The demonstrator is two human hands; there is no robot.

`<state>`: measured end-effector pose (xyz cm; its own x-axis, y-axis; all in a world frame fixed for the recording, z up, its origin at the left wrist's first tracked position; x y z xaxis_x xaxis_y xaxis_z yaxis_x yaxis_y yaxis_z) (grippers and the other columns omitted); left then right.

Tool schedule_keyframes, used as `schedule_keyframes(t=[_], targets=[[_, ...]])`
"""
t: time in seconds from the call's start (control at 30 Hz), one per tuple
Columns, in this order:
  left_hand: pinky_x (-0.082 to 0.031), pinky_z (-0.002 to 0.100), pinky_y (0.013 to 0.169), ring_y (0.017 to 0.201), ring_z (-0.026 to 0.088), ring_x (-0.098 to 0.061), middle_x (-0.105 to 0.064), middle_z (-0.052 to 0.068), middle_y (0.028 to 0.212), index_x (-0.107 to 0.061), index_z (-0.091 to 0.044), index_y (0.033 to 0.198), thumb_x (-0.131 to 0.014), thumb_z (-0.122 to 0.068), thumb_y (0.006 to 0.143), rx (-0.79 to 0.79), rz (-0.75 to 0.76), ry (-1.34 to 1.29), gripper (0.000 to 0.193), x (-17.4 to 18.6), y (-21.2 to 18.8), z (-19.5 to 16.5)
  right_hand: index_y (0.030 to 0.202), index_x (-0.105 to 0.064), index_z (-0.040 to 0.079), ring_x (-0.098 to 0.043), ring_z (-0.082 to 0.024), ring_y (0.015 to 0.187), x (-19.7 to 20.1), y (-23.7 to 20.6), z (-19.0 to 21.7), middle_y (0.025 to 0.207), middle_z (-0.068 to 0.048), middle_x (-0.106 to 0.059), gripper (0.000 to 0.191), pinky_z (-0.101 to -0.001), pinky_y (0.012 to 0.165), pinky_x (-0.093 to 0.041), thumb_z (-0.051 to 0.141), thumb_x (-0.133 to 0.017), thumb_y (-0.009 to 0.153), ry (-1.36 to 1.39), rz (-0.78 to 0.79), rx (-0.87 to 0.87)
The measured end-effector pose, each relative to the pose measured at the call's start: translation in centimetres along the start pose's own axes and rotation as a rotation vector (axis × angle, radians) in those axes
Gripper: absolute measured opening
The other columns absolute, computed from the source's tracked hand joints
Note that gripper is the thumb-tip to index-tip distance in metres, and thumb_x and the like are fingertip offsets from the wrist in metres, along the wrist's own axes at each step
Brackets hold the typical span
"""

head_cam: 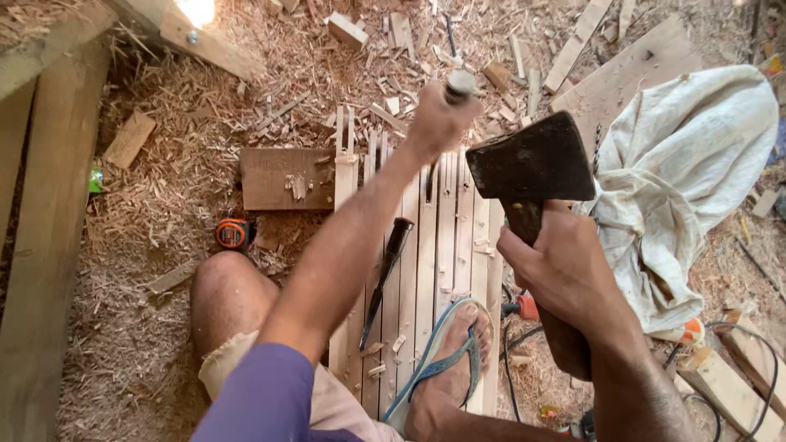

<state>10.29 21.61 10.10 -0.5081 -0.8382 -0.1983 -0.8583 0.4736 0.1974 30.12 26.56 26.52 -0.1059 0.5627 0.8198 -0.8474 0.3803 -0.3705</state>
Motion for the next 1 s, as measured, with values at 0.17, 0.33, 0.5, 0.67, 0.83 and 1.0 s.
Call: schedule_keyframes(t=[0.17,0.33,0.5,0.67,0.83,1.0], targets=[[-0.043,0.026,0.039,0.048,0.01,-0.053,-0.058,0.002,0.061,-0.062,-0.009,0.076,-0.07,-0.014,0.094,-0.131,-0.039,0.167,0.02,1.0,-1.8,-0.6,0.116,-0.063,0.001,-0.064,-0.022,0.047,0.5,0.1,1.0,0.058,-0.013,-0.062,0.036,-0.0396,0.045,-0.049,0.024,-0.073,0.089,0.043,0.005,-0.016],[-0.058,0.026,0.05,0.059,0.014,-0.069,-0.069,0.006,0.071,-0.067,-0.008,0.085,-0.072,-0.012,0.089,-0.368,-0.111,0.273,0.007,-0.9,-6.3,-3.6,0.109,-0.066,-0.002,-0.06,-0.021,0.058,3.5,-2.0,3.2,0.074,-0.011,-0.064,0.029,-0.0373,0.052,-0.049,0.017,-0.072,0.089,-0.002,-0.217,0.332],[-0.063,0.026,0.057,0.062,0.014,-0.072,-0.07,0.004,0.075,-0.067,-0.008,0.091,-0.073,-0.016,0.093,-0.454,-0.137,0.292,0.01,-1.9,-6.6,-4.6,0.104,-0.063,-0.008,-0.064,-0.033,0.066,3.4,-2.6,7.1,0.079,-0.02,-0.064,0.024,-0.0449,0.058,-0.05,0.013,-0.067,0.092,-0.284,-0.385,0.576],[-0.057,0.027,0.053,0.063,0.014,-0.068,-0.07,0.001,0.075,-0.068,-0.012,0.09,-0.065,-0.015,0.099,-0.505,-0.153,0.345,0.009,-2.0,-7.2,-4.3,0.106,-0.063,-0.005,-0.067,-0.047,0.073,-0.8,2.9,5.3,0.075,-0.03,-0.064,0.026,-0.0544,0.063,-0.052,0.018,-0.066,0.095,-0.153,-0.152,0.315],[-0.055,0.026,0.045,0.049,0.012,-0.065,-0.068,0.002,0.065,-0.067,-0.006,0.088,-0.075,-0.019,0.091,-0.329,-0.061,0.362,0.015,-2.6,-6.2,-2.7,0.125,-0.063,0.0,-0.068,-0.04,0.065,1.5,0.3,4.9,0.076,-0.024,-0.066,0.038,-0.0514,0.059,-0.052,0.014,-0.064,0.09,0.016,-0.184,0.205],[-0.062,0.026,0.056,0.065,0.012,-0.074,-0.076,0.003,0.081,-0.072,-0.006,0.101,-0.076,-0.018,0.093,-0.354,-0.041,0.238,0.014,-2.5,-7.3,-2.8,0.111,-0.064,-0.005,-0.071,-0.038,0.076,1.5,-0.3,7.7,0.085,-0.026,-0.069,0.026,-0.0489,0.07,-0.056,0.017,-0.059,0.097,-0.069,-0.172,0.209]])
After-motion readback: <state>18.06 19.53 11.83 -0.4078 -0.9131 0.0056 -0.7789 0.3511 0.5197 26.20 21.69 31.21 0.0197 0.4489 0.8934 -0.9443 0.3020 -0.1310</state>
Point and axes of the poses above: each hand's wrist, its own y-axis towards the middle knuckle, its own x-axis out of the back of the hand, z = x × y, the point moved 8 cm from there along y, towards the middle knuckle
